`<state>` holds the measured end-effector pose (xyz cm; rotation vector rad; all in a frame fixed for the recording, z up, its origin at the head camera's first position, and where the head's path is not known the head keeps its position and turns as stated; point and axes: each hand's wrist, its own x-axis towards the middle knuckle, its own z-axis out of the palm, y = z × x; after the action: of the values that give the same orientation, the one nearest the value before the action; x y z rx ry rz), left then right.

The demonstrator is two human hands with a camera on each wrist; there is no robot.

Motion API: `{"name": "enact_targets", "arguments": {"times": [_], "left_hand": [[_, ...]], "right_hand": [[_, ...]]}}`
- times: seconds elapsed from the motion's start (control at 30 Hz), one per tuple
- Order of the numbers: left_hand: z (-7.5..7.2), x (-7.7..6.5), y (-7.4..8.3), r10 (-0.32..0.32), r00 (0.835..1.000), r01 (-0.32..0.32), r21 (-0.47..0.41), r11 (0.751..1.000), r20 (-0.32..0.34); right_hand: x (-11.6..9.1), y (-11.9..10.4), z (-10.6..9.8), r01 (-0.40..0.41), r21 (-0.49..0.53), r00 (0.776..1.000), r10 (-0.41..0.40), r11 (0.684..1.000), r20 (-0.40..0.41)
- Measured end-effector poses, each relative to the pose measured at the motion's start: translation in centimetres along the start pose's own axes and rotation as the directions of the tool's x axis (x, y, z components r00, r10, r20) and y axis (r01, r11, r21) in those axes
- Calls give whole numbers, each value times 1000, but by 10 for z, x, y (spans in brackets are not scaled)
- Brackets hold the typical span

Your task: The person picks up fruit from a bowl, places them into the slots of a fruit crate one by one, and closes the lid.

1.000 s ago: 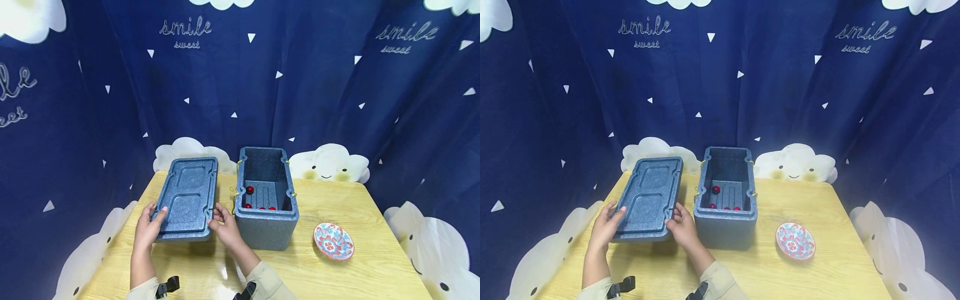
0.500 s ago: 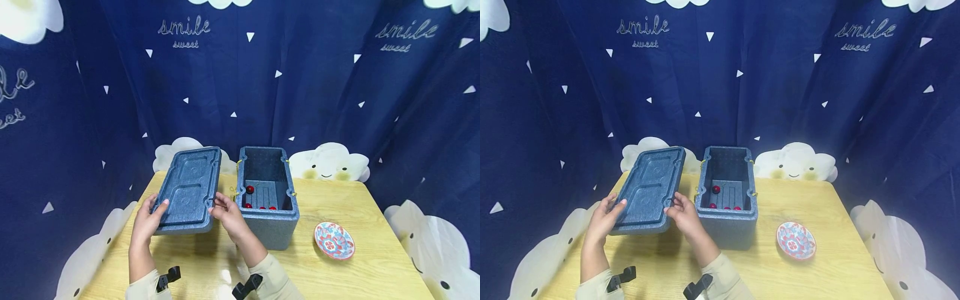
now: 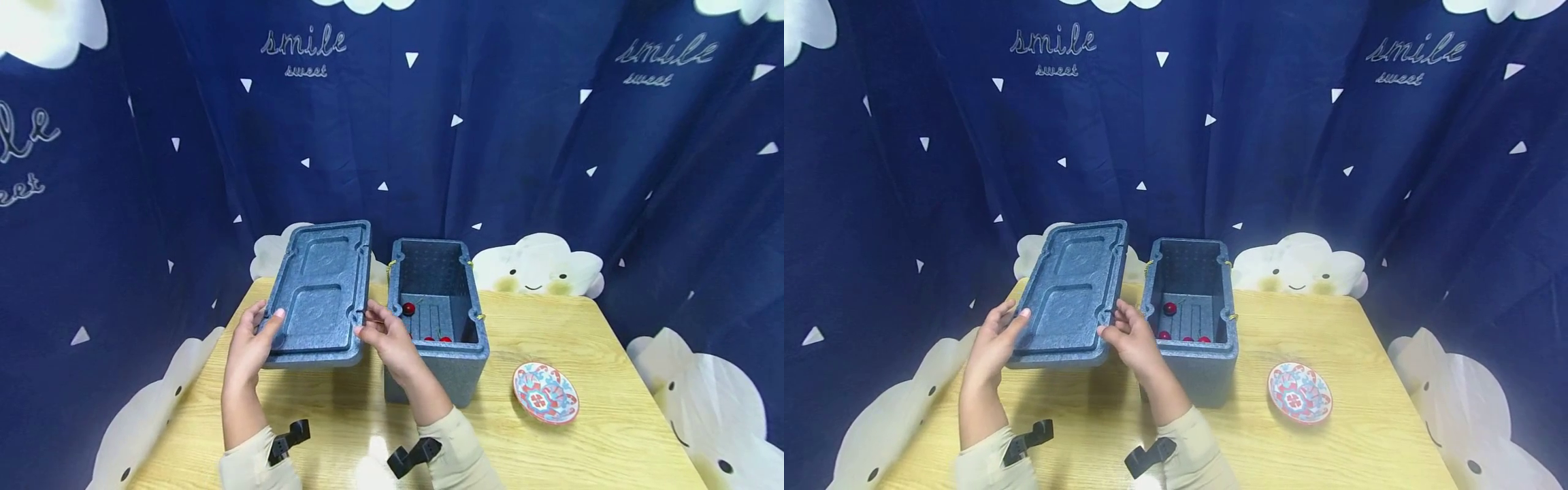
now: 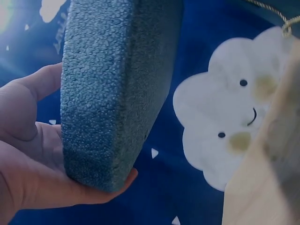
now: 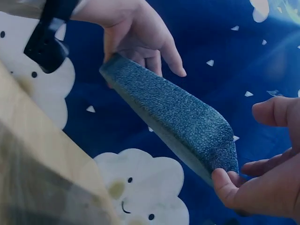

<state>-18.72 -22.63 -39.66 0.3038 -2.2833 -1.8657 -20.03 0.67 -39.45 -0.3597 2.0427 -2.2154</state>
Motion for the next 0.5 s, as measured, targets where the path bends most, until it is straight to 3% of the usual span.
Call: {"name": "enact_targets", "arguments": {"times": [0.33,0.5], "left_hand": [[31,-2,14,47,996,-42,-66,997,80],[54,-1,20,69,995,-64,-81,995,70]], "right_hand": [[-6,-14,-32,17,-25,998,-18,1000,-55],[-9,-19,-50,20,-57,997,-25,998,-77]]}}
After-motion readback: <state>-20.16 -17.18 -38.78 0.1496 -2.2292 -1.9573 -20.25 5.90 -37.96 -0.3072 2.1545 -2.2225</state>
